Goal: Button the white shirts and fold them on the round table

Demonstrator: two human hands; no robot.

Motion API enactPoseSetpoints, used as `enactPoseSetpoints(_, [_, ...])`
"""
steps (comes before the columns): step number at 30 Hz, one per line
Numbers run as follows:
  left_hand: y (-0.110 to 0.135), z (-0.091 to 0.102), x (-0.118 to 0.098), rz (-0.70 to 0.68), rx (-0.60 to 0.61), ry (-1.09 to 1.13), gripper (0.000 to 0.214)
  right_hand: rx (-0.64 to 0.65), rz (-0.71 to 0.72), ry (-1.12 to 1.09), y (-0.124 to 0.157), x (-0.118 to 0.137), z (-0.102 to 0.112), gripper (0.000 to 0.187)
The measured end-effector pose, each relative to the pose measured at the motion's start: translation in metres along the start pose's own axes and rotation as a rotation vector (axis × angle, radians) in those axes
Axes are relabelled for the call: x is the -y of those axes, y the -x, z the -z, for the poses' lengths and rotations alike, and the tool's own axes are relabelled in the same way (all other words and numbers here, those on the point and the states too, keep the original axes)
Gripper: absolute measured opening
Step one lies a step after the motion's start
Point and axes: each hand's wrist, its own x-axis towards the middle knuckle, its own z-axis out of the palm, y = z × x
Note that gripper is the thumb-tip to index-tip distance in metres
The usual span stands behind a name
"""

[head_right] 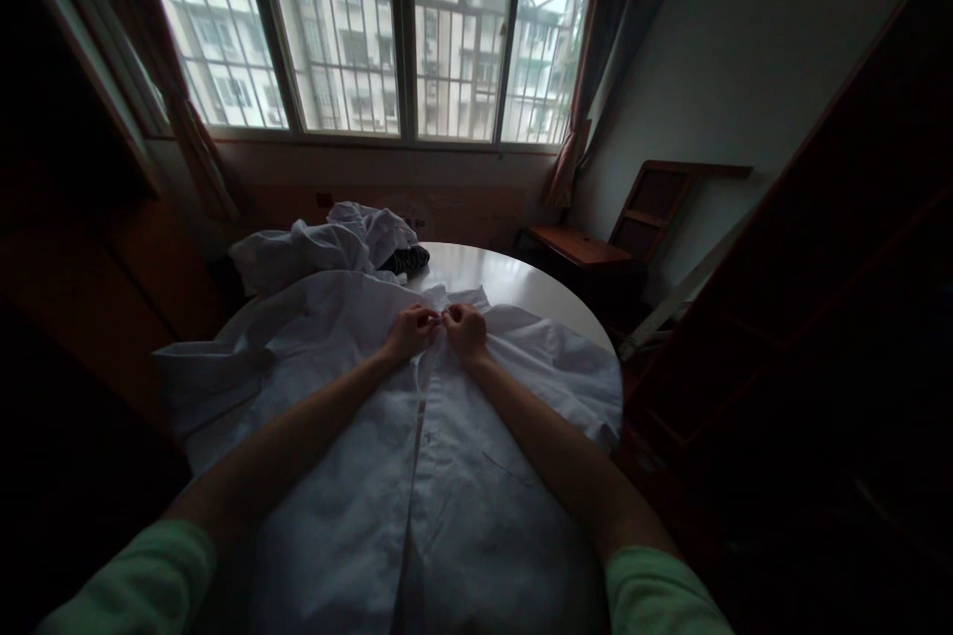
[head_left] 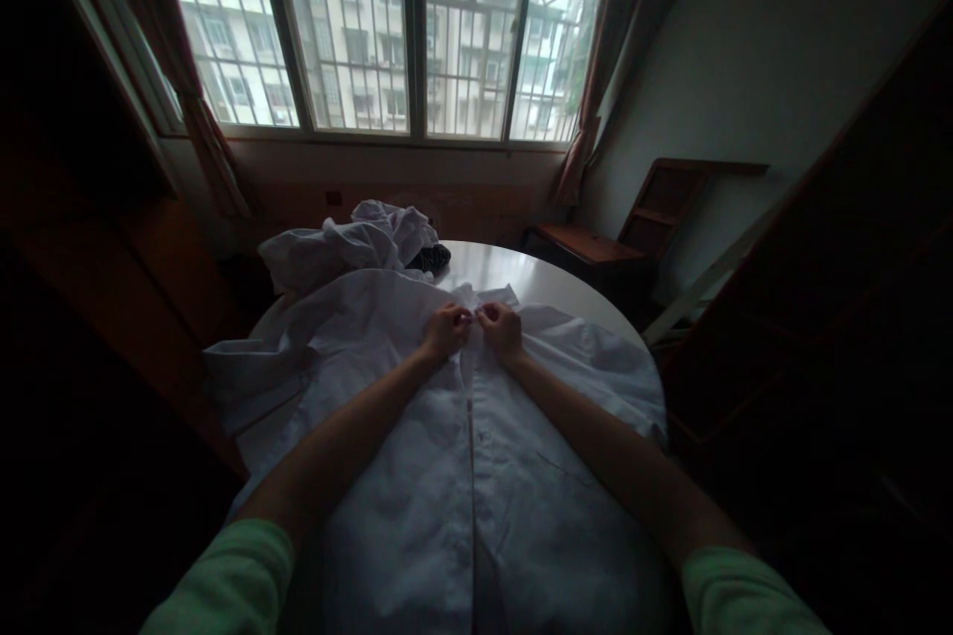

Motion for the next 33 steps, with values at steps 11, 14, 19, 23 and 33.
enactPoseSetpoints(11, [0.0005,0.0016,0.0013,0.007,-0.001,0.02,0.013,0.131,0.051,0.162,0.0017,0.0025,0.004,0.012])
enactPoseSetpoints(14, [-0.0001,0.0017,0.0021,-0.001,0.001,0.003,0.012,0.142,0.078,0.199,0.0023,0.0028,0.0044,0.011])
enactPoseSetpoints(19, [0.0,0.0015,0.0026,-0.005,0.029,-0.021,0.014,0.139,0.077,0.218,0.0032,0.0026,0.0042,0.014])
enactPoseSetpoints(23, [0.0013,0.0023,0.0018,0.0,0.032,-0.041,0.015,0.153,0.076,0.21,0.0031,0.0038,0.0051,0.013])
enactPoseSetpoints(33, [0.0016,0.0002,0.0047,-0.011,0.045,-0.072,0.016,0.198,0.078,0.277,0.0045,0.0058,0.0057,0.009])
